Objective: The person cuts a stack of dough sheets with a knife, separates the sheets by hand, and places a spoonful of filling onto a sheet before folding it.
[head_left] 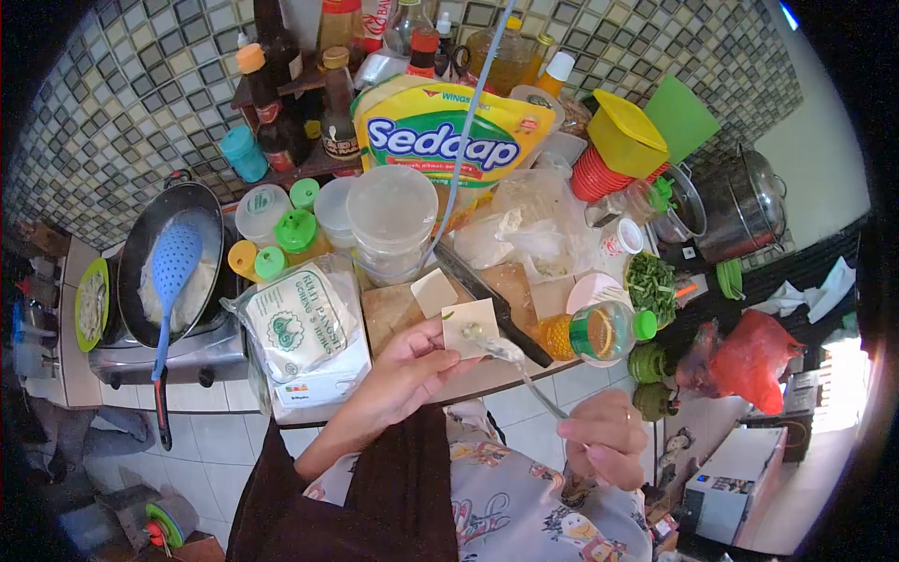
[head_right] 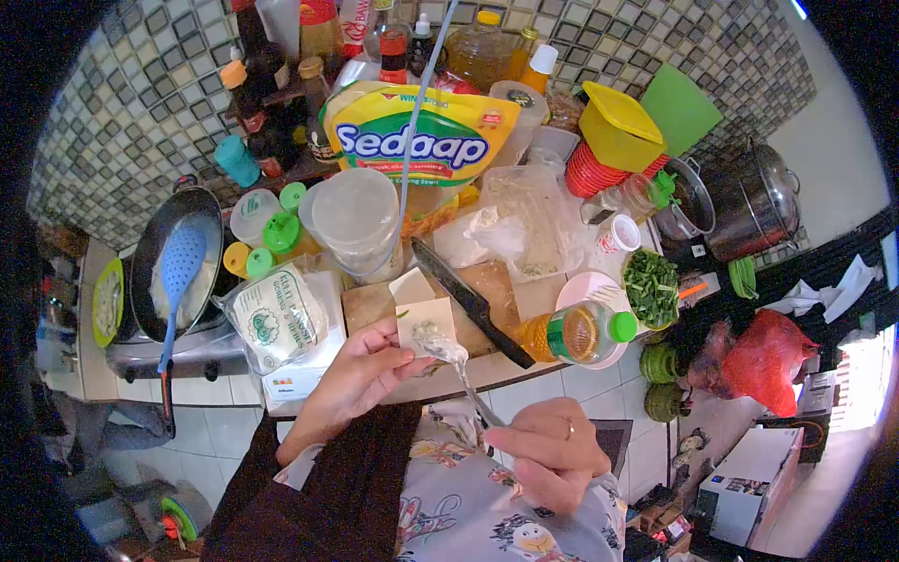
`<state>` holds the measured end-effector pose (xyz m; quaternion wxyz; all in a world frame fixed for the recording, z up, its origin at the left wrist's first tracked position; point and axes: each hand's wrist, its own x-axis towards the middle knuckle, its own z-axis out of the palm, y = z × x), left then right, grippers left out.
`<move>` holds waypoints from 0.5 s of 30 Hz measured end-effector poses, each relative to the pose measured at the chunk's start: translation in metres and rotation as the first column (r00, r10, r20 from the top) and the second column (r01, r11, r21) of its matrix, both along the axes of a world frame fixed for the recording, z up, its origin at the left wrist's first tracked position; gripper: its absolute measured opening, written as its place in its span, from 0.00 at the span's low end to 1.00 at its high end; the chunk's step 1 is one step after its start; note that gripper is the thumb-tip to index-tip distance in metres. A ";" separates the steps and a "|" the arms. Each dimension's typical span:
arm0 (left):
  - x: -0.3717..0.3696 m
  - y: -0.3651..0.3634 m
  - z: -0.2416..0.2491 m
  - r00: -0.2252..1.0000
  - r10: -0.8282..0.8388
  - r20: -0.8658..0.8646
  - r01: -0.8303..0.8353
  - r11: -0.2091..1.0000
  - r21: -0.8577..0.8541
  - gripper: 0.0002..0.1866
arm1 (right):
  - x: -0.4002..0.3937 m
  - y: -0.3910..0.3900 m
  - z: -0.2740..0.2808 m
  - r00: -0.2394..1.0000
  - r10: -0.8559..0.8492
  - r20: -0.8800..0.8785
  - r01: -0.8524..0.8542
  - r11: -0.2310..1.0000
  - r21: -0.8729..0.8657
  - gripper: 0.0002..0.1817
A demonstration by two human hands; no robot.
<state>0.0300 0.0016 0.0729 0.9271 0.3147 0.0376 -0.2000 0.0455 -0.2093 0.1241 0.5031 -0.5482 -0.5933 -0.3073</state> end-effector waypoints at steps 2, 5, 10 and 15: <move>0.000 0.000 0.001 1.000 -0.004 -0.003 0.004 1.000 0.003 0.22 | 0.000 0.003 -0.001 0.999 -0.016 -0.031 0.016 1.000 -0.022 0.15; 0.000 0.000 0.000 1.000 -0.002 0.002 0.002 1.000 0.006 0.21 | 0.003 -0.003 0.002 0.999 0.032 -0.036 -0.034 0.997 -0.068 0.15; -0.001 0.000 0.001 1.000 0.013 -0.024 -0.013 1.000 0.010 0.21 | 0.011 0.002 0.002 1.000 0.014 0.000 -0.014 1.000 -0.003 0.14; -0.001 0.001 0.000 0.999 0.025 -0.022 -0.025 1.000 0.014 0.19 | 0.007 0.011 -0.005 0.975 -0.207 -0.084 0.204 0.978 -0.048 0.07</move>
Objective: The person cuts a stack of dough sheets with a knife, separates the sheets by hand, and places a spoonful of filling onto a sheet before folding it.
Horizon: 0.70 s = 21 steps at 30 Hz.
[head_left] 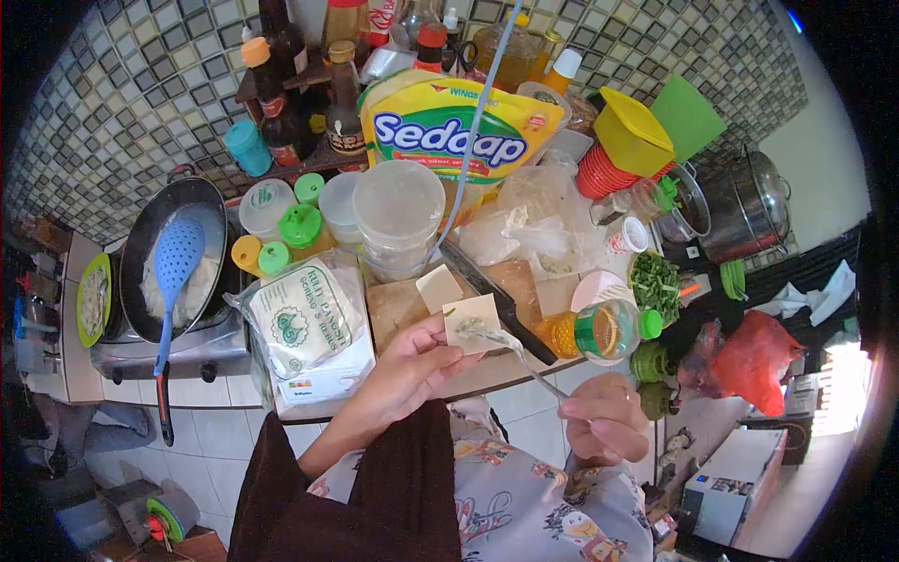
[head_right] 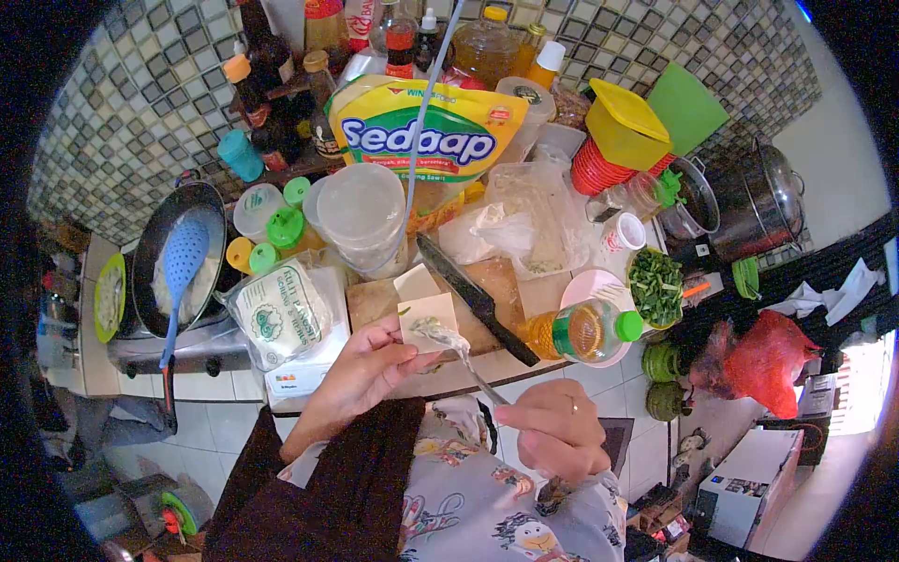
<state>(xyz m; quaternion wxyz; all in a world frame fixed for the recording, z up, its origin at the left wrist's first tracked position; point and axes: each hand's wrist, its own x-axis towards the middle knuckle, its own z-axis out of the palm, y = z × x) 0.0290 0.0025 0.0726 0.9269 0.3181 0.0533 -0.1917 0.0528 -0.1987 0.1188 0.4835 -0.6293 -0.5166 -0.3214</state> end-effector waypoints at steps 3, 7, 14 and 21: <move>-0.002 0.002 -0.007 1.000 0.007 -0.014 -0.007 1.000 -0.001 0.19 | 0.005 -0.002 -0.003 0.982 0.131 0.133 -0.150 0.977 0.149 0.11; -0.003 0.003 -0.006 0.999 0.006 -0.037 -0.005 1.000 0.013 0.19 | -0.001 -0.002 -0.002 0.988 0.155 0.012 -0.156 0.983 0.096 0.09; -0.009 0.007 -0.001 1.000 0.000 -0.020 0.000 1.000 0.019 0.20 | -0.007 0.007 -0.003 0.999 0.023 0.049 -0.034 0.967 0.252 0.09; -0.011 0.009 0.008 0.995 -0.047 -0.085 0.056 0.994 0.094 0.20 | -0.006 0.010 -0.002 0.996 -0.017 -0.089 0.036 0.974 0.224 0.08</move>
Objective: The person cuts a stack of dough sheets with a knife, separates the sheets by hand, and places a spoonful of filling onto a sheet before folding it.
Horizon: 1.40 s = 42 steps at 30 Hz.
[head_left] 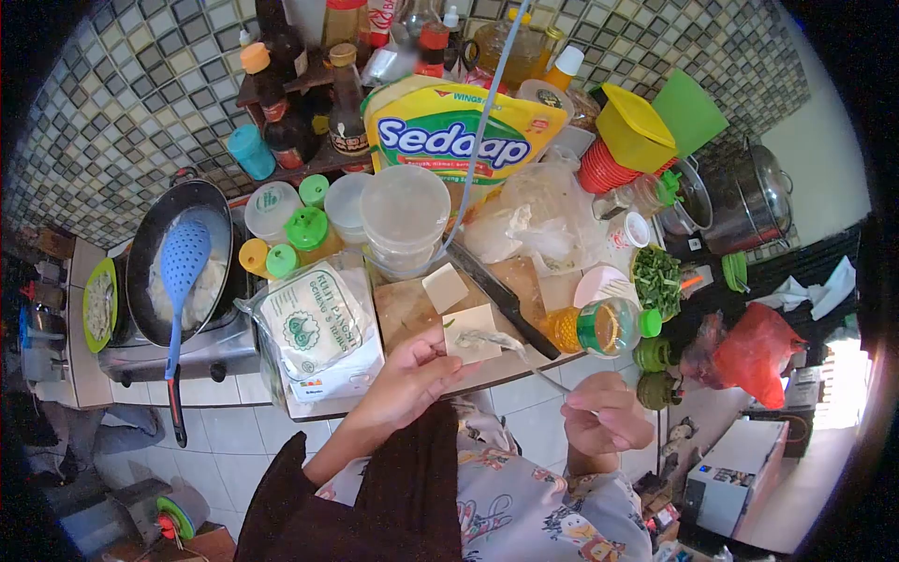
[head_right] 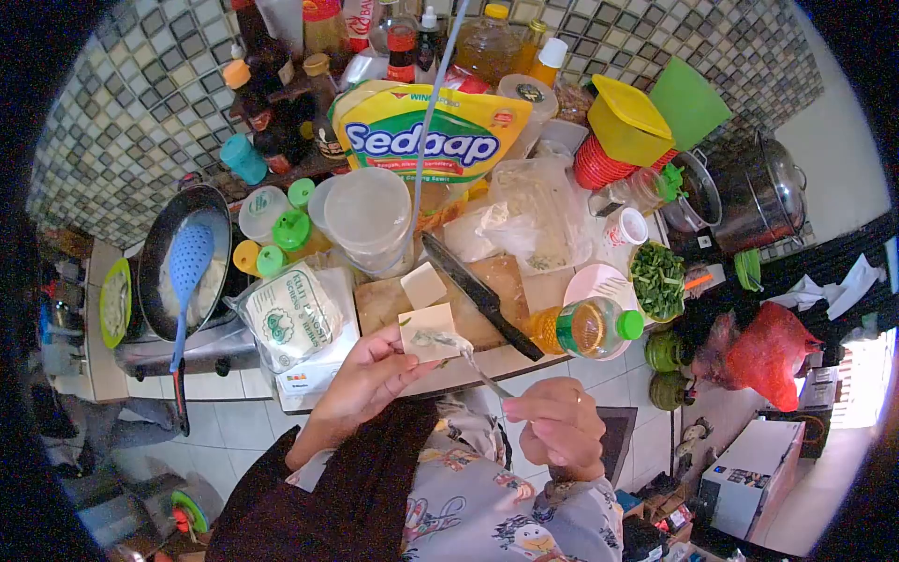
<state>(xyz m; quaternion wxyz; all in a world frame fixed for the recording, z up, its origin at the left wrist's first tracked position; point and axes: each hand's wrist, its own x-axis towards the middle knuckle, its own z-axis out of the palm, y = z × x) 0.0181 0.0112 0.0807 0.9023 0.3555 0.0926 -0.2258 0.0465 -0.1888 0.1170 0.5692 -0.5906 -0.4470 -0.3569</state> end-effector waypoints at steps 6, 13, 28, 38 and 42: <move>0.007 -0.018 -0.002 1.000 0.009 -0.017 -0.008 1.000 0.027 0.20 | 0.002 -0.031 0.035 0.925 -0.276 -0.262 0.359 0.859 0.365 0.12; 0.017 -0.031 0.009 0.983 0.162 -0.088 -0.165 0.986 -0.036 0.20 | 0.084 -0.106 0.061 0.739 -0.405 -0.539 0.578 0.791 0.199 0.13; 0.039 -0.050 0.007 0.940 0.316 -0.127 -0.318 0.948 0.008 0.21 | 0.235 -0.102 -0.074 0.578 -0.314 -0.753 0.027 0.930 -0.367 0.09; 0.067 -0.061 -0.001 0.934 0.315 -0.168 -0.321 0.947 -0.009 0.22 | 0.242 -0.103 -0.101 0.392 -0.202 -0.897 -0.004 0.975 -0.221 0.10; 0.068 -0.061 -0.006 0.930 0.320 -0.180 -0.322 0.947 0.022 0.24 | 0.242 -0.106 -0.100 0.361 -0.183 -0.914 0.076 0.983 -0.167 0.10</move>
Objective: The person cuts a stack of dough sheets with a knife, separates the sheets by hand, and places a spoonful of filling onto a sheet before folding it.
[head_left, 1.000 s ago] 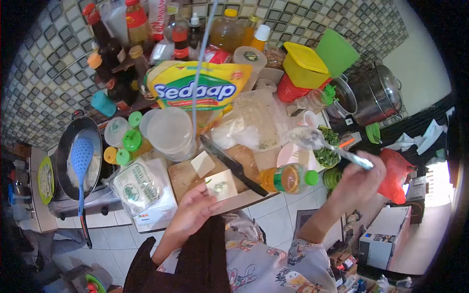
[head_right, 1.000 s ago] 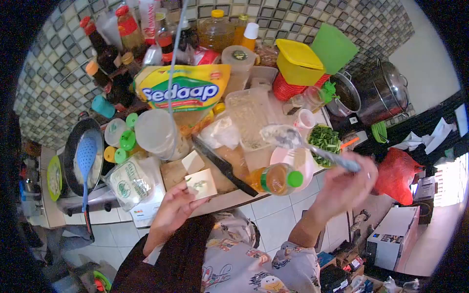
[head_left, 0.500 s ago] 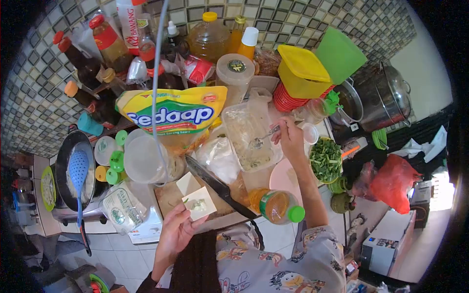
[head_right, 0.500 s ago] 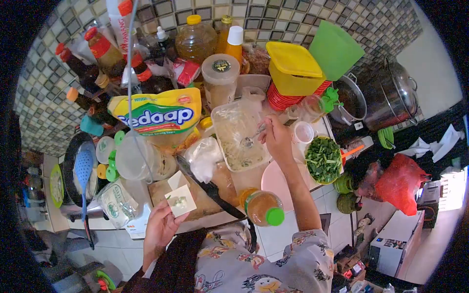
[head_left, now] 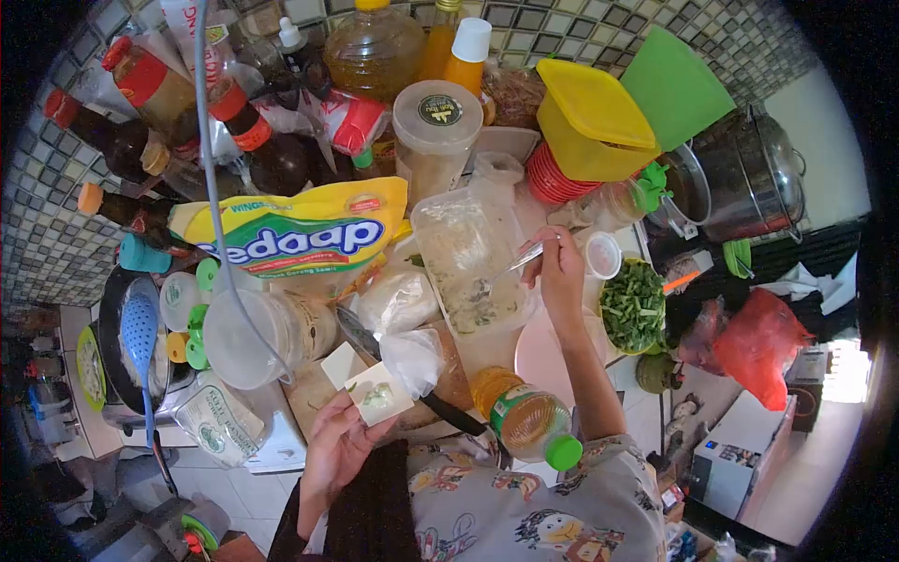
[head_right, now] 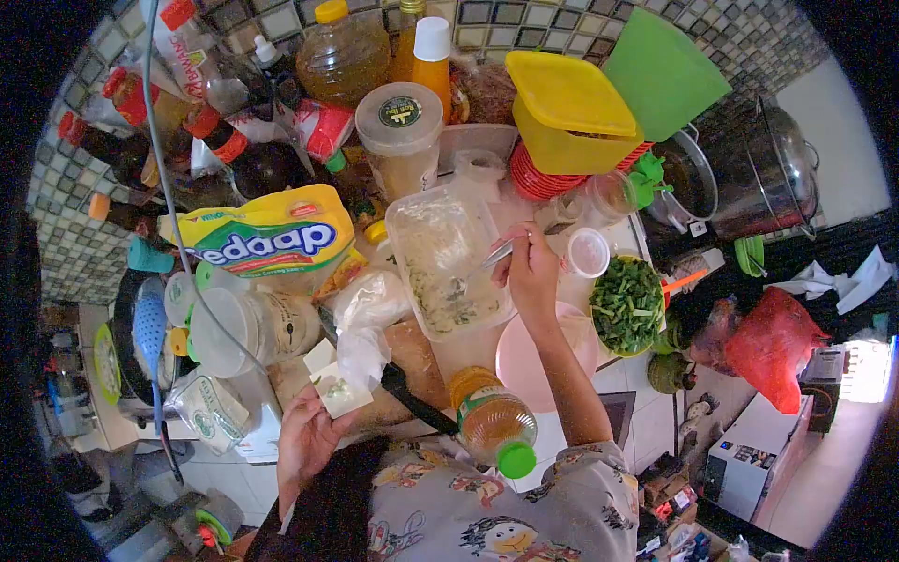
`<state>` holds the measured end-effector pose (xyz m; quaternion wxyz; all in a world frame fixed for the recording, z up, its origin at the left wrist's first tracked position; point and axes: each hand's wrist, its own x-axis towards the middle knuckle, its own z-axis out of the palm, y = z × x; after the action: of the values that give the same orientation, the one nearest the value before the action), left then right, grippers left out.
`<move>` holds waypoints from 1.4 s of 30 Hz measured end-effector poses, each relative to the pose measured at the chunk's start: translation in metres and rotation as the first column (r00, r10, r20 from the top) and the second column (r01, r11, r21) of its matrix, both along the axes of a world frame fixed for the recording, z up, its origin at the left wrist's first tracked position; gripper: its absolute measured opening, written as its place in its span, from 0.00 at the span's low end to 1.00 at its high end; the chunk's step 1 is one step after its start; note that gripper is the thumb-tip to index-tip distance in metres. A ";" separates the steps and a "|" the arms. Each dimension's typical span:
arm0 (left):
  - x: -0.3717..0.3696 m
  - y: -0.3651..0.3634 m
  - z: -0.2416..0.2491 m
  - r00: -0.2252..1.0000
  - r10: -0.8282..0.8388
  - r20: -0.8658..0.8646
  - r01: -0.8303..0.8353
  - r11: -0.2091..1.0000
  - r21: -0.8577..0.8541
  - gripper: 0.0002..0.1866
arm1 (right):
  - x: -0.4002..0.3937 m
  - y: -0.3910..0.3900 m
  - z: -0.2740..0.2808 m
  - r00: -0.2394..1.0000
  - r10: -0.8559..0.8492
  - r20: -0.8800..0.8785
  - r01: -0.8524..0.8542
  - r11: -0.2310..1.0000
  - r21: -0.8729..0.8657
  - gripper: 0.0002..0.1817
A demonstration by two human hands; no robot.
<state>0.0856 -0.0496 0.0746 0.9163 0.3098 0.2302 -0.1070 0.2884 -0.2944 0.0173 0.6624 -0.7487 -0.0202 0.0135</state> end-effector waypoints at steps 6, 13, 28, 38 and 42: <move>-0.006 0.005 -0.009 0.997 0.073 0.035 -0.071 0.997 -0.037 0.24 | -0.003 0.010 0.003 0.999 -0.047 0.027 0.045 0.996 0.073 0.09; -0.009 0.003 -0.004 0.994 0.091 0.054 -0.089 0.995 -0.036 0.25 | -0.013 0.029 0.001 0.996 -0.023 0.090 0.027 0.999 -0.037 0.08; -0.011 -0.002 0.002 0.992 0.064 0.113 -0.057 0.996 -0.066 0.24 | -0.014 0.010 0.001 0.972 -0.178 0.154 0.149 0.972 0.179 0.10; -0.023 -0.002 0.000 0.989 0.080 0.128 -0.074 0.996 -0.056 0.23 | -0.026 0.023 -0.002 0.984 -0.062 0.168 0.045 0.994 0.102 0.09; -0.025 -0.002 -0.001 0.987 0.080 0.142 -0.070 0.995 -0.074 0.23 | -0.030 0.020 0.004 0.980 -0.110 0.166 0.079 0.980 0.184 0.09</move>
<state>0.0602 -0.0519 0.0733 0.9441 0.2760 0.1707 -0.0574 0.2584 -0.2743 0.0215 0.7215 -0.6856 -0.0437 -0.0860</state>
